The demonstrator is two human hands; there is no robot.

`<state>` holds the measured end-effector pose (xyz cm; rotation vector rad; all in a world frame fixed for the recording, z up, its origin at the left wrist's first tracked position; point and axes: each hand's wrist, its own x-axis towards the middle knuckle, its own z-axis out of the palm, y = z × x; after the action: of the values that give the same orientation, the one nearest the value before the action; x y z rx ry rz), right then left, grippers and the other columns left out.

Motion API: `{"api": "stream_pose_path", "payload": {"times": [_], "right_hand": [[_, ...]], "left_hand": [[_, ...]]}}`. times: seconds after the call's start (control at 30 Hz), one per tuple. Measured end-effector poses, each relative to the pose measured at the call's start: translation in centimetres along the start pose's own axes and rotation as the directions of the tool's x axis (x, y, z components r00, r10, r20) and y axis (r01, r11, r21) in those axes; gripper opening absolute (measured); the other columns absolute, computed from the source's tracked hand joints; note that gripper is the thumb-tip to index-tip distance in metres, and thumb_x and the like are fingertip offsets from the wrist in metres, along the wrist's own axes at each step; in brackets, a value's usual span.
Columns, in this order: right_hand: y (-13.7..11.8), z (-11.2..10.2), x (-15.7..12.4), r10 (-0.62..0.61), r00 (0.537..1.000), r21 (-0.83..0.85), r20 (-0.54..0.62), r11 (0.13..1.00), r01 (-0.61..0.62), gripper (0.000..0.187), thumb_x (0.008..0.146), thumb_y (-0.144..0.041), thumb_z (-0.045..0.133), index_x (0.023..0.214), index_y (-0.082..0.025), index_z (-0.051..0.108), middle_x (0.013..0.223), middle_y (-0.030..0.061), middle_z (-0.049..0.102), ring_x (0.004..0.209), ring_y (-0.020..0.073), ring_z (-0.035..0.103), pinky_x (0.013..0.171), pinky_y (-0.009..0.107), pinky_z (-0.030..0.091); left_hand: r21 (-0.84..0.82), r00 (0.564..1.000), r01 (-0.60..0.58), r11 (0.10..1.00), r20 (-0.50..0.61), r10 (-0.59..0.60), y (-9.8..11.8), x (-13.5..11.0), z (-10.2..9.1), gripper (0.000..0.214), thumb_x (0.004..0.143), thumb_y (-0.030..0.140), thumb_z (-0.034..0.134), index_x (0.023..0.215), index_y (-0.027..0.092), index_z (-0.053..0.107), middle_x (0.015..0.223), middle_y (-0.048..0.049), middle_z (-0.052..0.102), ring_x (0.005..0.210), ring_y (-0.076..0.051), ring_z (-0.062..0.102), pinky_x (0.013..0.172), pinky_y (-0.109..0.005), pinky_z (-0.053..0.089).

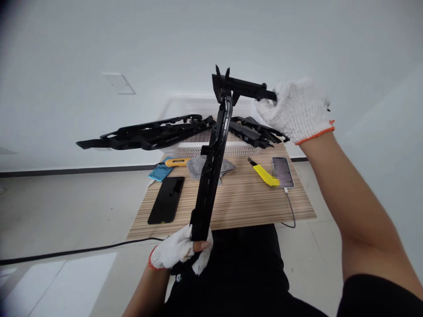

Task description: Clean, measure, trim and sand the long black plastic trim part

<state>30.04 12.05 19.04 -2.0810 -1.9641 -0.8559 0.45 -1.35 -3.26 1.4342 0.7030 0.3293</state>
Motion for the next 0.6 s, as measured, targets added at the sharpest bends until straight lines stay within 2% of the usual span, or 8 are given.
{"api": "stream_pose_path", "payload": {"times": [0.2, 0.3, 0.43, 0.53, 0.6], "right_hand": [[-0.3, -0.2, 0.1, -0.005, 1.0, 0.008, 0.022, 1.0, 0.005, 0.048, 0.095, -0.044, 0.04, 0.107, -0.012, 0.074, 0.089, 0.0215, 0.072, 0.083, 0.0348, 0.069, 0.06, 0.032, 0.034], [-0.4, -0.2, 0.0, -0.009, 1.0, -0.005, -0.015, 1.0, 0.009, 0.048, 0.094, -0.042, 0.039, 0.105, -0.011, 0.074, 0.086, 0.0209, 0.071, 0.083, 0.036, 0.07, 0.058, 0.032, 0.031], [-0.5, 0.1, -0.2, -0.028, 0.997, 0.003, -0.066, 1.0, 0.028, 0.049, 0.094, -0.041, 0.038, 0.104, -0.011, 0.074, 0.087, 0.0207, 0.073, 0.082, 0.0335, 0.069, 0.057, 0.032, 0.025], [-0.6, 0.4, -0.1, -0.006, 0.996, 0.017, -0.094, 1.0, 0.007, 0.047, 0.093, -0.042, 0.041, 0.101, -0.011, 0.075, 0.086, 0.0198, 0.073, 0.079, 0.0301, 0.067, 0.059, 0.033, 0.028], [-0.7, 0.5, 0.0, 0.028, 0.995, 0.056, -0.099, 0.998, -0.022, 0.053, 0.094, -0.051, 0.042, 0.102, -0.012, 0.076, 0.085, 0.0194, 0.073, 0.078, 0.0298, 0.065, 0.062, 0.033, 0.032]], "left_hand": [[-0.01, 0.994, 0.064, 0.998, -0.082, -0.065, -1.2, 0.0, 0.1, 0.053, 0.088, 0.063, 0.067, 0.065, 0.017, 0.057, 0.051, 0.0028, 0.046, 0.049, -0.009, 0.038, 0.047, -0.023, 0.032], [-0.02, 0.989, 0.09, 0.996, -0.119, -0.092, -1.7, 0.1, 0.2, 0.052, 0.086, 0.062, 0.07, 0.066, 0.017, 0.054, 0.051, 0.0053, 0.041, 0.047, -0.007, 0.033, 0.045, -0.022, 0.028], [-0.039, 0.992, 0.085, 0.996, -0.091, -0.088, -1.5, 0.0, 0.3, 0.051, 0.087, 0.061, 0.069, 0.066, 0.017, 0.055, 0.053, 0.0033, 0.045, 0.048, -0.008, 0.036, 0.045, -0.023, 0.027], [-0.037, 0.99, 0.085, 0.996, -0.114, -0.089, -1.5, -0.1, 0.2, 0.052, 0.085, 0.062, 0.07, 0.067, 0.016, 0.056, 0.056, 0.0023, 0.047, 0.05, -0.008, 0.038, 0.045, -0.023, 0.028], [-0.02, 0.988, 0.074, 0.997, -0.131, -0.076, -1.6, -0.1, 0.2, 0.052, 0.085, 0.063, 0.071, 0.068, 0.016, 0.057, 0.057, 0.002, 0.047, 0.051, -0.009, 0.039, 0.046, -0.023, 0.03]]}}
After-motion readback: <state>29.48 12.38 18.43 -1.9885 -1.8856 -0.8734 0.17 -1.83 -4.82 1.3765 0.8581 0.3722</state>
